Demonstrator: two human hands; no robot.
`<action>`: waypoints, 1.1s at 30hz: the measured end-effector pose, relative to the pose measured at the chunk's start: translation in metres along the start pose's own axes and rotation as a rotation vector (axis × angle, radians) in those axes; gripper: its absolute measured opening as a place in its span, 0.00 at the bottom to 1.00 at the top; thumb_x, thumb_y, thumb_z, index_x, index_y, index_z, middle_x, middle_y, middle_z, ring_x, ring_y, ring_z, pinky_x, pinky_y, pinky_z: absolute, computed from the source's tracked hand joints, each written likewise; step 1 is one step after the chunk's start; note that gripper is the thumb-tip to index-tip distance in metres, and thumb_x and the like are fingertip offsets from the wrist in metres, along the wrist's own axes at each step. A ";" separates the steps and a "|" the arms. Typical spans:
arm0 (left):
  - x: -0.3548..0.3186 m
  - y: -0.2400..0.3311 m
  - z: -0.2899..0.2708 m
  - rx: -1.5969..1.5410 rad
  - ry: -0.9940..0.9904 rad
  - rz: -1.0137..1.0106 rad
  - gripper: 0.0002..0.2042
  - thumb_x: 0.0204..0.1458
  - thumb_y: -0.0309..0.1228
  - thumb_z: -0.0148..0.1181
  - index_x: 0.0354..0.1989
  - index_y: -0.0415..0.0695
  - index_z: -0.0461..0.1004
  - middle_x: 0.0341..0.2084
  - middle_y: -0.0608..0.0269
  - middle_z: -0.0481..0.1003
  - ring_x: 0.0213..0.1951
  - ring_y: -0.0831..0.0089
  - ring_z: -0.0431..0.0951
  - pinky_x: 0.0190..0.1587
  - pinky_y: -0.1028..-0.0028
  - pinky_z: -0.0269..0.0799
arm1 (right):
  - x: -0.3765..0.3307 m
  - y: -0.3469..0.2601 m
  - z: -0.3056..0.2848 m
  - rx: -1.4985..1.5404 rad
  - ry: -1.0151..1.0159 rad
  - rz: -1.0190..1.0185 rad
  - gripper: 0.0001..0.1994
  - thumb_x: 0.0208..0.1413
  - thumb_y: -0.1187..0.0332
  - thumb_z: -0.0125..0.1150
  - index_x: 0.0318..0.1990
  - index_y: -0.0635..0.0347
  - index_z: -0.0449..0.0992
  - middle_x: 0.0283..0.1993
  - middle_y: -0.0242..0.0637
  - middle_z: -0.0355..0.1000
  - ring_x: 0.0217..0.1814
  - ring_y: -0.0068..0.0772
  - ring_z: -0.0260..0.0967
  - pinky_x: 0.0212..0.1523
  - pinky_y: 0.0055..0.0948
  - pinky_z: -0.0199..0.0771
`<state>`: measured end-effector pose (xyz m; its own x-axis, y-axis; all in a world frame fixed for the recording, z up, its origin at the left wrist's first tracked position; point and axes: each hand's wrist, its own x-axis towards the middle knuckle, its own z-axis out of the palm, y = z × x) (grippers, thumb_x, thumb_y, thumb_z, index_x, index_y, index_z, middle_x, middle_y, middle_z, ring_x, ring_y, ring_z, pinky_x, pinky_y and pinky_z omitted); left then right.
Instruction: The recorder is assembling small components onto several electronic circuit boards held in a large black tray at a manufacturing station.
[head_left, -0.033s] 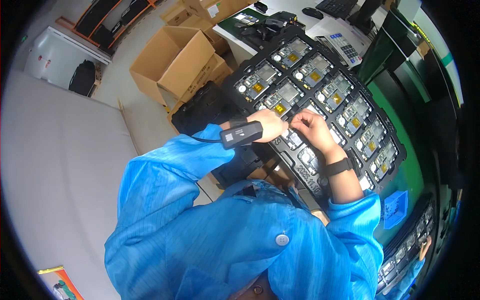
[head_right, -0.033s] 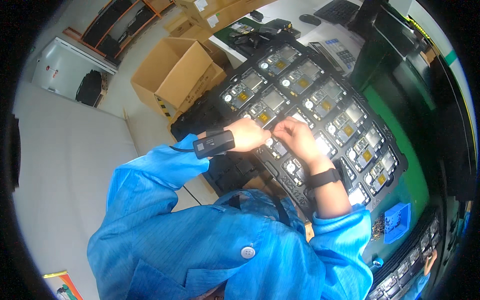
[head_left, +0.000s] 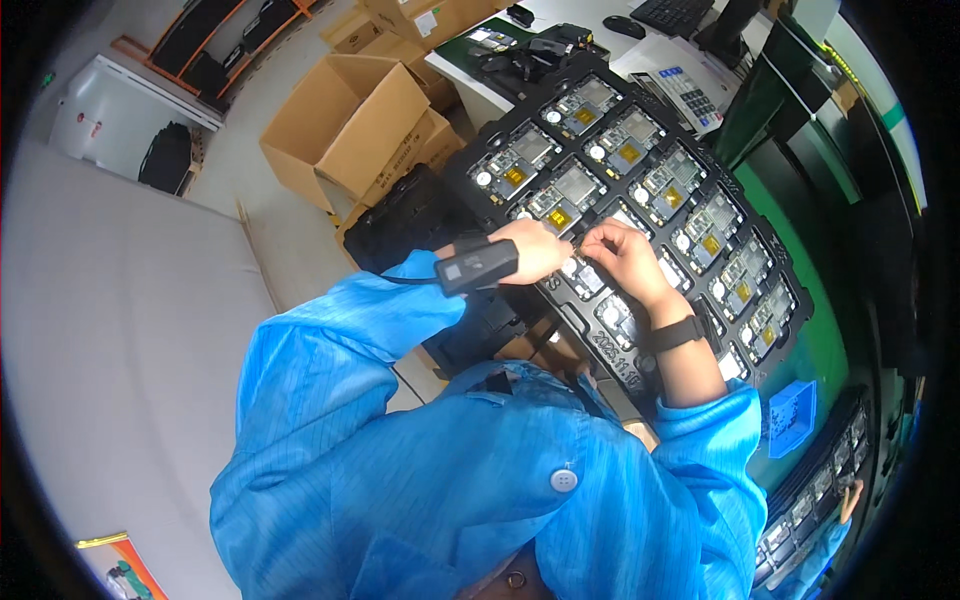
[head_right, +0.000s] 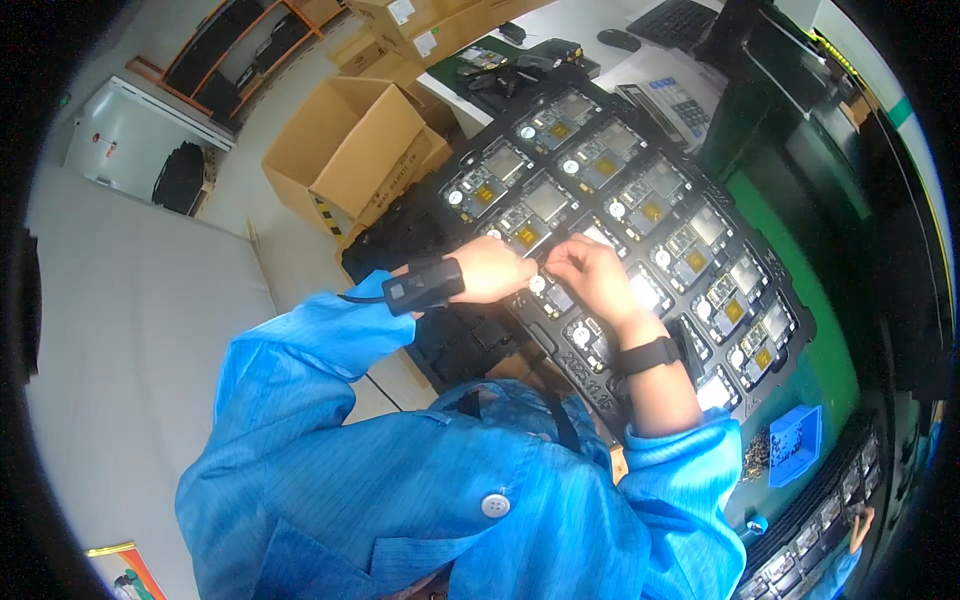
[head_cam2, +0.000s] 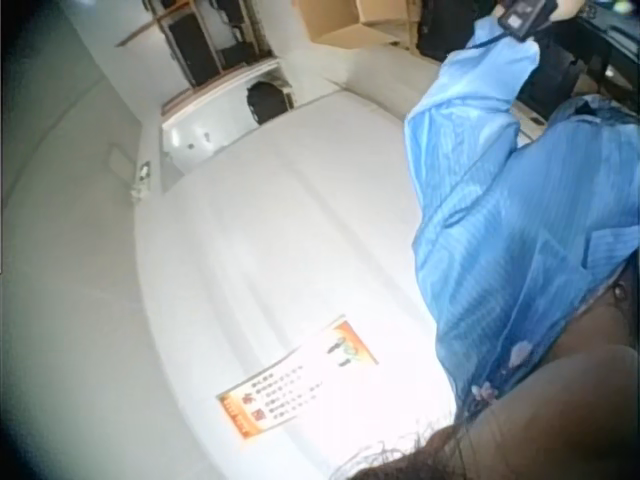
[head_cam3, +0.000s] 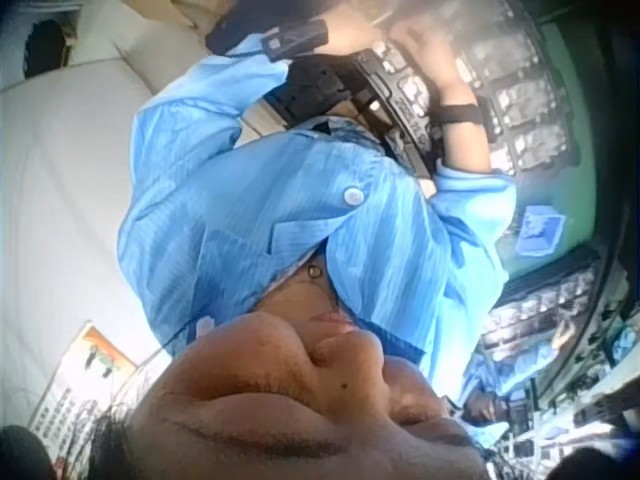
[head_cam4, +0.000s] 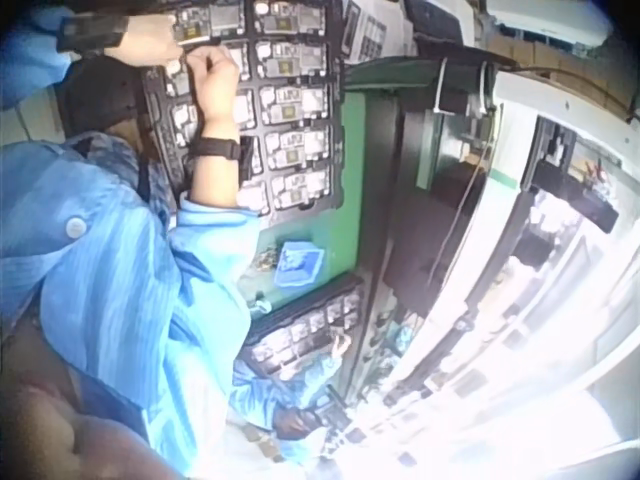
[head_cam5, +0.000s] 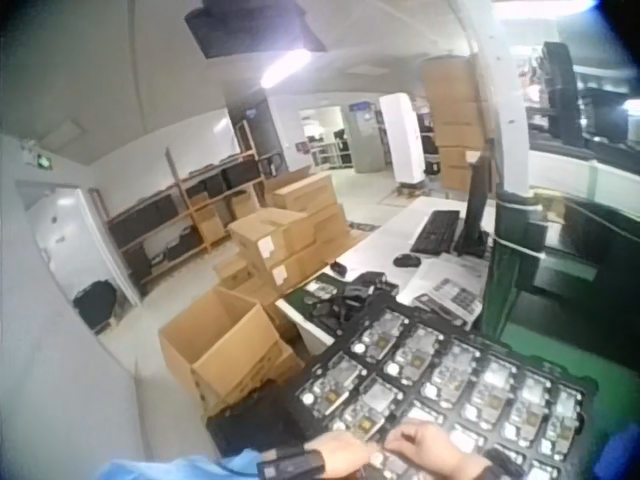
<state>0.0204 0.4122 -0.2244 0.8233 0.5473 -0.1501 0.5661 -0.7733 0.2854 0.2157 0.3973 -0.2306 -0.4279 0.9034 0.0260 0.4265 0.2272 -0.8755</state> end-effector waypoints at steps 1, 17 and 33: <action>-0.005 -0.002 0.002 0.003 -0.002 0.001 0.07 0.44 0.32 0.52 0.26 0.41 0.69 0.17 0.52 0.72 0.24 0.55 0.74 0.28 0.62 0.69 | 0.000 0.000 0.000 0.002 0.003 -0.001 0.04 0.45 0.73 0.58 0.28 0.62 0.74 0.28 0.35 0.68 0.32 0.29 0.67 0.35 0.25 0.66; -0.053 0.017 0.012 -2.367 0.267 -0.071 0.05 0.52 0.29 0.44 0.29 0.41 0.62 0.21 0.66 0.60 0.22 0.81 0.59 0.22 0.85 0.57 | -0.001 -0.001 0.002 -0.031 0.014 -0.023 0.04 0.44 0.72 0.58 0.28 0.62 0.73 0.27 0.36 0.68 0.32 0.32 0.66 0.34 0.27 0.65; -0.073 -0.020 0.059 -2.746 0.466 0.171 0.08 0.54 0.28 0.46 0.24 0.51 0.68 0.10 0.77 0.51 0.14 0.86 0.51 0.17 0.87 0.49 | -0.069 -0.067 -0.005 -0.185 0.298 0.238 0.02 0.44 0.78 0.56 0.27 0.65 0.72 0.26 0.37 0.69 0.31 0.26 0.67 0.35 0.23 0.66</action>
<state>-0.0486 0.3694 -0.2747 0.5976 0.7995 -0.0607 -0.7933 0.6006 0.0999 0.2205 0.3215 -0.1718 -0.0624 0.9980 -0.0038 0.6333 0.0366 -0.7730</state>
